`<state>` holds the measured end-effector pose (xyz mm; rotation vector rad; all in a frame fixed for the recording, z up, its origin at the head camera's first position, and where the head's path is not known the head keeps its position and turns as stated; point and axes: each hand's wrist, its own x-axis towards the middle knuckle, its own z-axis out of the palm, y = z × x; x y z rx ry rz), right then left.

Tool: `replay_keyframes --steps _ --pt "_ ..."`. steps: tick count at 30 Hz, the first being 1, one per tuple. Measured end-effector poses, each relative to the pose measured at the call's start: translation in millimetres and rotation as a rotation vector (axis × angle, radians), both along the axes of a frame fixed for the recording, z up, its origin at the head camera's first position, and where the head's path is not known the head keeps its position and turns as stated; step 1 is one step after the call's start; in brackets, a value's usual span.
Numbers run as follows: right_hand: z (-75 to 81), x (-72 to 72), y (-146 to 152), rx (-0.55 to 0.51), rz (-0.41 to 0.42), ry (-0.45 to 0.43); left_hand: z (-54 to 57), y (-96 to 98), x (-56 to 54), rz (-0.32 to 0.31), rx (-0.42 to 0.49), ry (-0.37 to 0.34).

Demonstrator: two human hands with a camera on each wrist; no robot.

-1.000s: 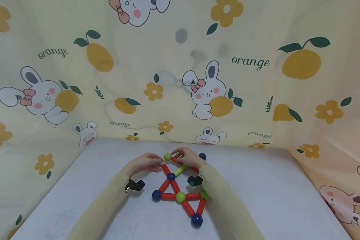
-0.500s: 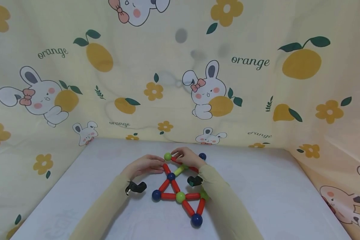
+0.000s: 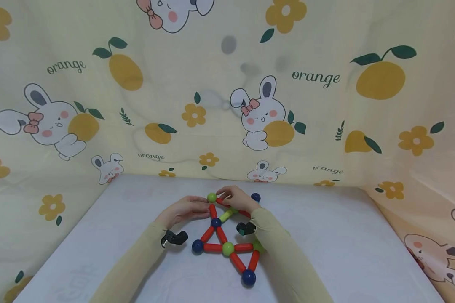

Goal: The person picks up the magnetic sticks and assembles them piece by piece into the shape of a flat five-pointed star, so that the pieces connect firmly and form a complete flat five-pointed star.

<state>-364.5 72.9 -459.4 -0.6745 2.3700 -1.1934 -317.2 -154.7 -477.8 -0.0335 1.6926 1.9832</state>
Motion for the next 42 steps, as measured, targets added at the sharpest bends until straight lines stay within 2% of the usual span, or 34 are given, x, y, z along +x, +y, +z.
replay_keyframes --steps 15,24,30,36,42 --pt "4.0 3.0 -1 0.016 0.029 -0.001 1.5 2.0 1.0 0.036 0.052 -0.016" --pt "3.8 3.9 0 0.009 0.033 -0.001 5.6 14.0 -1.6 0.071 -0.070 0.017" --pt "4.6 3.2 4 -0.007 0.006 -0.014 6.3 16.5 -8.9 0.118 -0.169 0.096" --pt "4.9 1.1 11 -0.046 -0.019 -0.029 3.7 17.2 -13.3 0.137 -0.311 0.161" --pt "4.6 1.1 24 -0.129 -0.017 -0.063 3.7 18.3 -13.8 0.141 -0.333 0.178"
